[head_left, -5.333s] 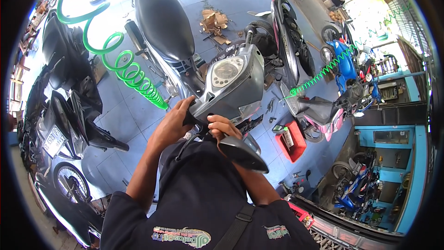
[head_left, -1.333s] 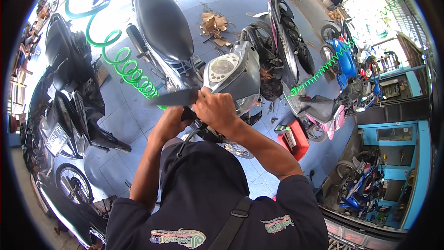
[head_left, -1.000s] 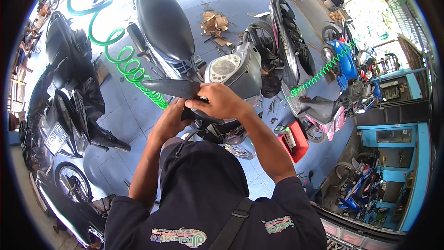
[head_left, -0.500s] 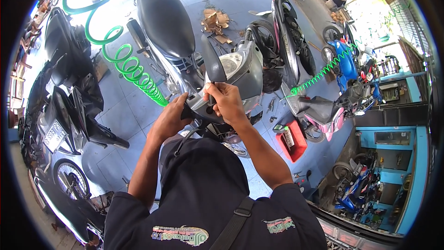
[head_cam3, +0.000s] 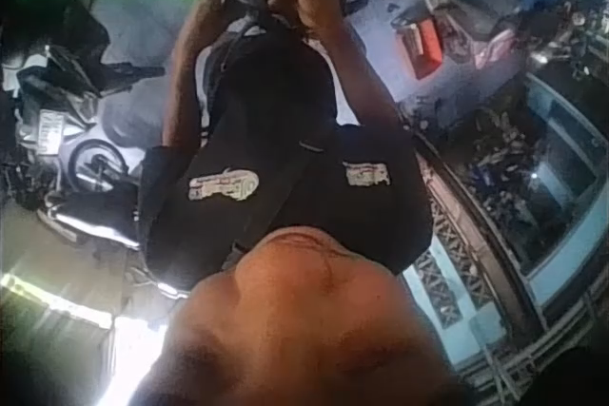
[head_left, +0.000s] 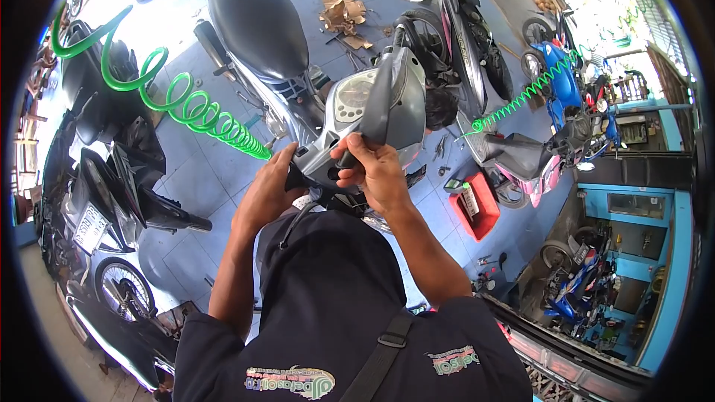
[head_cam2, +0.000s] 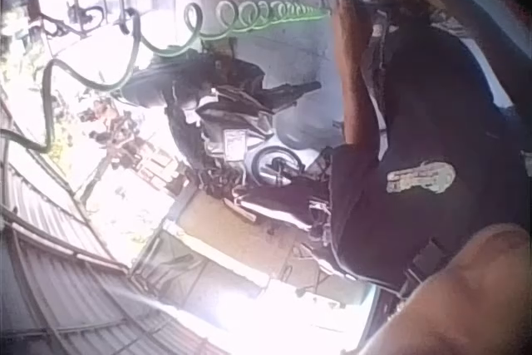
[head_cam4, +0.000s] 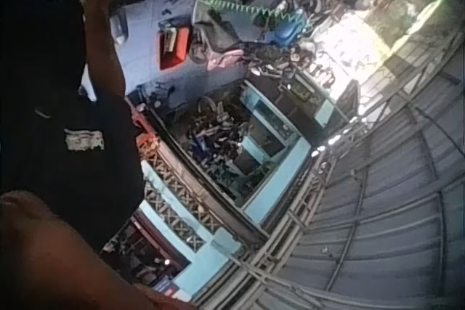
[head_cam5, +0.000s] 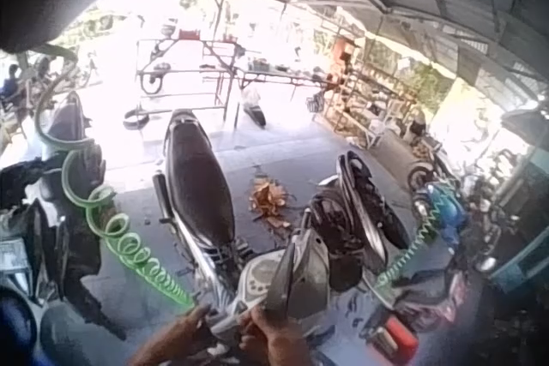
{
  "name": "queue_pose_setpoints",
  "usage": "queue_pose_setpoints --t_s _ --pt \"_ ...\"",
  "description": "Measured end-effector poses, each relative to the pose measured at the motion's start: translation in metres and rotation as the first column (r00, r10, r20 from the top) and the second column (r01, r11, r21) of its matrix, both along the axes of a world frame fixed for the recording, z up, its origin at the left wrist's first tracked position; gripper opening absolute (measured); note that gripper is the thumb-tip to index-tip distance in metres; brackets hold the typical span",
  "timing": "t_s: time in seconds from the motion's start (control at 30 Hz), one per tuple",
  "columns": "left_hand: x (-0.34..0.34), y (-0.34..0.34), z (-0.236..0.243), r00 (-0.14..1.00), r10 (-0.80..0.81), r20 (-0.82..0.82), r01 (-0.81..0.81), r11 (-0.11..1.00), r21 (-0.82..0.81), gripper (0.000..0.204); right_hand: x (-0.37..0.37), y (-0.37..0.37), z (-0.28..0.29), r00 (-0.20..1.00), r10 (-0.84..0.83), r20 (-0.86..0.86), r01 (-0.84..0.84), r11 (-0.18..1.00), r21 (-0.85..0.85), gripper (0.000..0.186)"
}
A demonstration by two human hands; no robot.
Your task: Installing a rearview mirror on a motorcycle.
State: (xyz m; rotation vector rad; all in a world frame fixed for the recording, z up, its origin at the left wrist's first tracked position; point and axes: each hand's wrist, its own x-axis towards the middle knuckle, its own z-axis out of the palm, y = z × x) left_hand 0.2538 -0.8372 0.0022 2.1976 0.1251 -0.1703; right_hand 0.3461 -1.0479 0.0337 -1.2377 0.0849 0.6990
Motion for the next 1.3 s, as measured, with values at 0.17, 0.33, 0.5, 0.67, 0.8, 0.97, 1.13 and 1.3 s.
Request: queue_pose_setpoints --t_s 0.17,0.33,0.5,0.67,0.8,0.97,1.13,1.3 --pt "0.002 0.002 0.006 0.999 -0.015 -0.042 0.014 1.000 -0.009 0.086 -0.010 -0.008 0.002 0.991 -0.048 -0.123 0.064 0.989 0.135 0.030" --pt "0.005 0.000 0.010 0.998 -0.001 -0.066 -0.001 1.000 -0.027 0.085 0.006 -0.008 0.003 0.997 0.051 -0.063 -0.046 0.996 0.083 0.027" --pt "0.005 -0.003 0.012 0.999 0.010 -0.051 -0.012 0.999 -0.036 0.085 0.016 -0.016 -0.004 0.991 0.132 0.020 -0.133 0.989 0.059 0.027" --pt "0.005 -0.006 0.012 0.995 0.042 -0.092 -0.047 0.998 -0.053 0.089 -0.012 -0.006 -0.003 0.992 -0.128 0.001 0.128 0.991 0.039 0.023" --pt "0.005 -0.004 0.012 0.996 0.029 -0.087 -0.032 0.999 -0.036 0.085 -0.054 0.000 -0.015 0.935 -0.355 -0.007 0.352 0.924 0.149 0.026" --pt "0.007 -0.001 0.015 0.988 0.048 -0.144 -0.057 0.997 -0.058 0.092 -0.055 -0.021 -0.041 0.965 -0.259 0.040 0.220 0.884 0.413 0.023" --pt "0.007 -0.004 0.014 0.988 0.049 -0.144 -0.059 0.996 -0.064 0.093 -0.025 -0.035 -0.052 0.957 0.024 0.289 -0.155 0.884 0.440 0.019" --pt "0.007 -0.006 0.014 0.991 0.050 -0.123 -0.056 0.997 -0.049 0.092 -0.033 -0.041 -0.063 0.767 0.045 0.640 -0.174 0.975 0.140 0.016"
